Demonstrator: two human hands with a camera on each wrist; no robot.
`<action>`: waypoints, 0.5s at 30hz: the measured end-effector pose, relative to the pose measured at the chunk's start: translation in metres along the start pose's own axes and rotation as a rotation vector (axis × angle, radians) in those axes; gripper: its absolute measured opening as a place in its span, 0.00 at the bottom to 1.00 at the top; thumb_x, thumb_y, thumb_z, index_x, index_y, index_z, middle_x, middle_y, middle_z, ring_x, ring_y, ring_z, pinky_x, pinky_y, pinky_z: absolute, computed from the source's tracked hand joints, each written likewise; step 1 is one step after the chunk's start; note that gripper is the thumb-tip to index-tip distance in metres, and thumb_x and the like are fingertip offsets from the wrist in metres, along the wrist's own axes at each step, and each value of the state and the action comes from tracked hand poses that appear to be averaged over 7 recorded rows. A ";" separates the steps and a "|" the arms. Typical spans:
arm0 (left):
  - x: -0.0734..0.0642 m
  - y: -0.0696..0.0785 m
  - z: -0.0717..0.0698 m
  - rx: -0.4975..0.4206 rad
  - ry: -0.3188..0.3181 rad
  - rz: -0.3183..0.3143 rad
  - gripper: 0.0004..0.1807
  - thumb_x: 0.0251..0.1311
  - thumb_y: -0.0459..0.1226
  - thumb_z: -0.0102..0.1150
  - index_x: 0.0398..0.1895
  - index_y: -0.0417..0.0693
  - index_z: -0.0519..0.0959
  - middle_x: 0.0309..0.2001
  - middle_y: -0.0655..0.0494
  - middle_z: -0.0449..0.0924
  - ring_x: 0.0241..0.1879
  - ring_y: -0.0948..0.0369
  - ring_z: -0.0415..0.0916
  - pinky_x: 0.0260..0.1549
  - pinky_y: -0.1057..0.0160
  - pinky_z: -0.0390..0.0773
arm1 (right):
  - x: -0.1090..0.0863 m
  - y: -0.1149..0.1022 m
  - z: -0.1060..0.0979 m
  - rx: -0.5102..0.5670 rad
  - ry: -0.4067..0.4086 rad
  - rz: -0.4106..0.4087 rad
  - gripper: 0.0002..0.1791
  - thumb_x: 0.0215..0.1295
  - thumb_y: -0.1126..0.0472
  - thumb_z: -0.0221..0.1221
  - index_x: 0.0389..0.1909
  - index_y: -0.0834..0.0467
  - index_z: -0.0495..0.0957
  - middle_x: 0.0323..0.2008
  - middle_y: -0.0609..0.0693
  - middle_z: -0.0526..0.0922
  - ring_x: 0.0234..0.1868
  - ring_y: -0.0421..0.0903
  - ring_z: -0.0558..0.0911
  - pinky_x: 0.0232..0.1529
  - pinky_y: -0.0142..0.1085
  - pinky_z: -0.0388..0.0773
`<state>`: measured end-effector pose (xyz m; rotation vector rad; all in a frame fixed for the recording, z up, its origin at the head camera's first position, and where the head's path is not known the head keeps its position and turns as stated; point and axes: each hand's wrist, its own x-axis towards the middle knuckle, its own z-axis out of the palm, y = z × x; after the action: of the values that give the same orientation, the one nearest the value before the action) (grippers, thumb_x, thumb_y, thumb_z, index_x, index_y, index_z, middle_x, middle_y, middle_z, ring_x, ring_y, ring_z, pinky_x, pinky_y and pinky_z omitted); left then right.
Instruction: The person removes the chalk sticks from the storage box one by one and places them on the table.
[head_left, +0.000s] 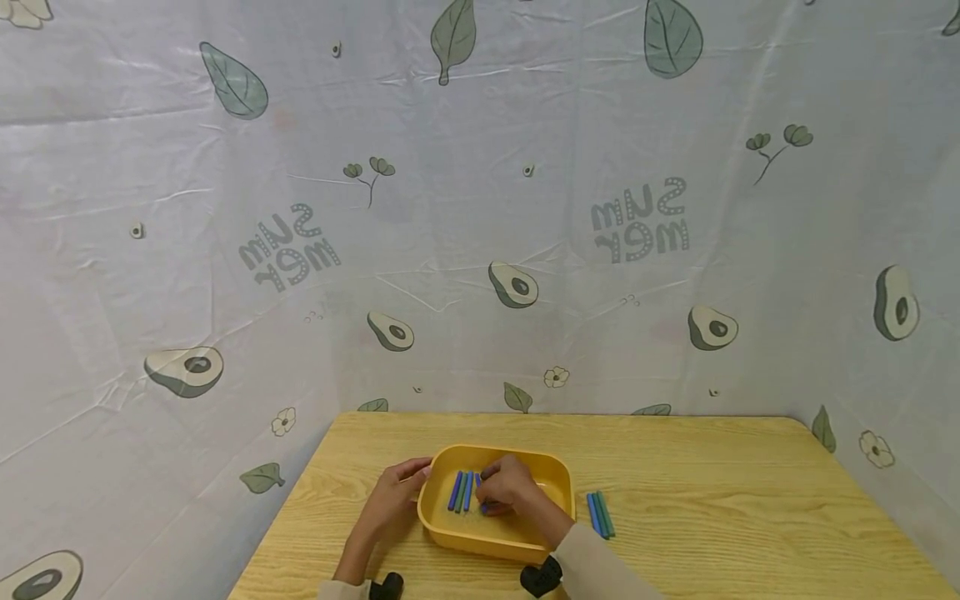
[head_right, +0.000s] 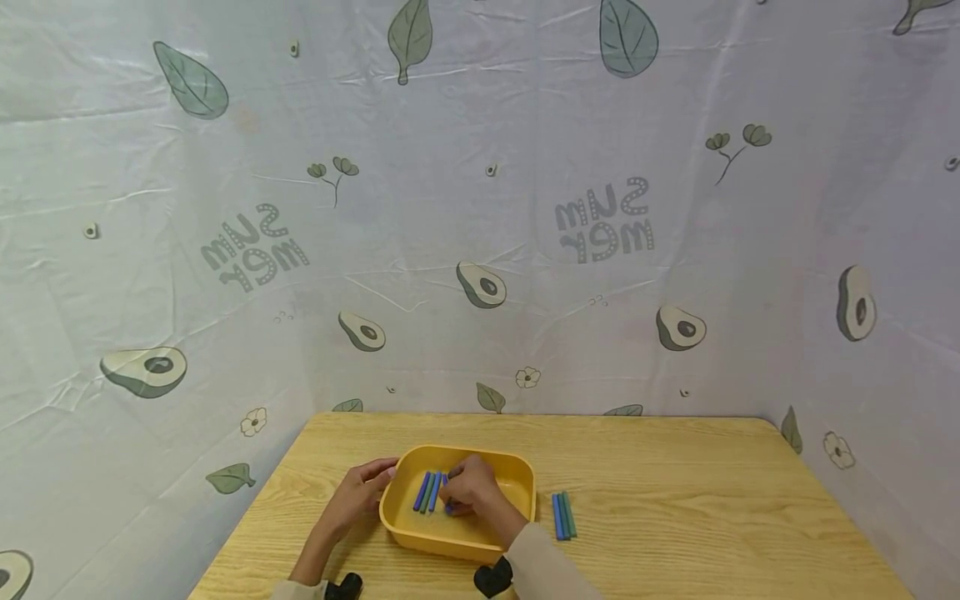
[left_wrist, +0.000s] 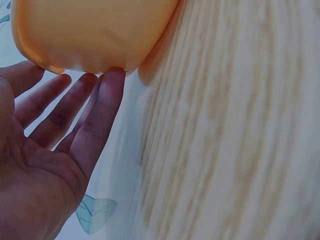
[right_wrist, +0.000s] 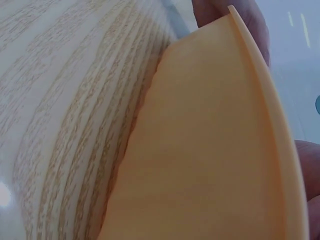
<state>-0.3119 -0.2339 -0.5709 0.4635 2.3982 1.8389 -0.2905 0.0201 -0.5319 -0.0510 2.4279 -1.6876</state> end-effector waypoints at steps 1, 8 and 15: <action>0.000 0.000 0.000 0.000 0.000 0.001 0.28 0.82 0.47 0.55 0.73 0.36 0.76 0.69 0.34 0.79 0.61 0.46 0.84 0.47 0.52 0.91 | 0.000 0.000 -0.001 0.012 -0.010 0.002 0.27 0.52 0.74 0.68 0.57 0.76 0.82 0.33 0.58 0.89 0.26 0.49 0.90 0.32 0.44 0.92; 0.001 0.001 0.001 0.005 0.005 0.006 0.28 0.82 0.47 0.55 0.73 0.36 0.76 0.68 0.34 0.80 0.60 0.47 0.85 0.47 0.51 0.91 | -0.003 -0.001 -0.007 0.056 -0.045 0.012 0.26 0.54 0.75 0.67 0.58 0.75 0.82 0.34 0.57 0.89 0.26 0.46 0.88 0.33 0.44 0.92; 0.000 0.001 0.002 0.000 0.017 0.014 0.28 0.81 0.47 0.56 0.72 0.36 0.77 0.68 0.34 0.80 0.61 0.46 0.85 0.47 0.55 0.91 | -0.004 0.000 -0.016 0.067 -0.090 0.038 0.27 0.57 0.74 0.67 0.60 0.74 0.81 0.39 0.58 0.86 0.28 0.45 0.85 0.36 0.42 0.92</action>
<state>-0.3110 -0.2318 -0.5709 0.4676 2.4119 1.8560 -0.2892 0.0350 -0.5258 -0.0687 2.2916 -1.7110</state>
